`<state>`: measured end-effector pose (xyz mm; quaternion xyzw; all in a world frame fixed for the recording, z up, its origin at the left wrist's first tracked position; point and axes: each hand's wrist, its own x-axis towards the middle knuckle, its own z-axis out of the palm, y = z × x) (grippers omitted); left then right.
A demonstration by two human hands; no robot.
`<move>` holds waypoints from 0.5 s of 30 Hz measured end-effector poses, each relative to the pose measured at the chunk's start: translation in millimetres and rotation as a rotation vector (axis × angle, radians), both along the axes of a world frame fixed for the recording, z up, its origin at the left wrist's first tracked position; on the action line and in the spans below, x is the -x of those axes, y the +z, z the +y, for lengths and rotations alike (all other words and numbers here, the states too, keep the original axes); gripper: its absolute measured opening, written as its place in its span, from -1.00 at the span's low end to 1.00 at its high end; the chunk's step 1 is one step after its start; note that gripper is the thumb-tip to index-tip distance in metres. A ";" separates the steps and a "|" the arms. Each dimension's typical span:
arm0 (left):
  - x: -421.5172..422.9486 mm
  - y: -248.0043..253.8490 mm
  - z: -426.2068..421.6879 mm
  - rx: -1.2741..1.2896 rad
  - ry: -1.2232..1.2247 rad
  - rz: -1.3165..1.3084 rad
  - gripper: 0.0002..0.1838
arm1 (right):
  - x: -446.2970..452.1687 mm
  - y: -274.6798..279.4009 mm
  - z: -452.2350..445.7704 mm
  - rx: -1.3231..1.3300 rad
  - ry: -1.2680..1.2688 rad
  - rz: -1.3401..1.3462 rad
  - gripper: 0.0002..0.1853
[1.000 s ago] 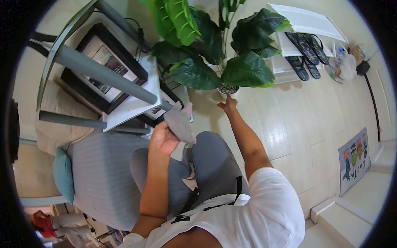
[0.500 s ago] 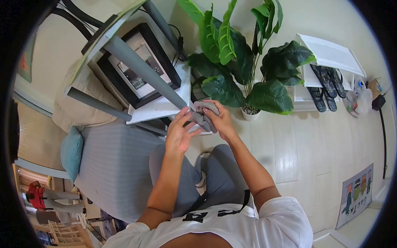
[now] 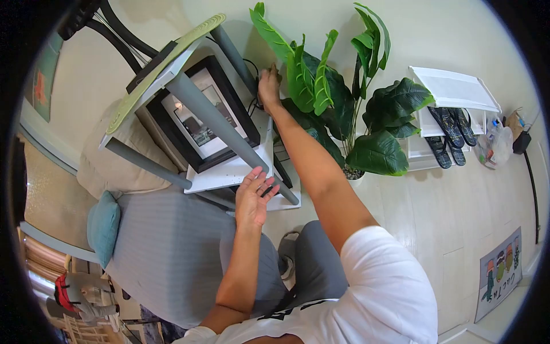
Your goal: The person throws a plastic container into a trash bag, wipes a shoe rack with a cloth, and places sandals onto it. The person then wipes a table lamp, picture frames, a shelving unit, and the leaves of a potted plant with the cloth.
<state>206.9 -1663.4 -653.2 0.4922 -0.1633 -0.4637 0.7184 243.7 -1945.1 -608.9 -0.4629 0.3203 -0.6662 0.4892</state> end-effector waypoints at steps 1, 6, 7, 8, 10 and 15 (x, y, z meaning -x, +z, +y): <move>-2.2 -0.9 2.0 0.006 -0.007 -0.005 -0.60 | -10.7 -12.0 -5.7 0.006 -0.007 -0.005 -0.51; -11.5 3.2 8.1 -0.032 -0.038 0.042 -0.63 | -19.5 -28.4 -15.8 0.115 -0.041 0.164 -0.45; -12.7 3.5 8.6 -0.030 -0.047 0.084 -0.63 | -16.7 -29.6 -17.8 0.069 -0.059 0.216 -0.50; -14.6 3.7 8.6 -0.013 -0.056 0.086 -0.63 | -15.7 -30.7 -18.9 0.066 -0.056 0.221 -0.50; -17.7 2.3 8.0 -0.009 -0.064 0.083 -0.64 | -14.4 -30.3 -22.0 0.124 -0.147 0.179 -0.55; -21.9 2.5 3.3 -0.017 -0.083 0.090 -0.64 | -8.8 -23.0 -23.1 0.164 -0.256 0.355 -0.52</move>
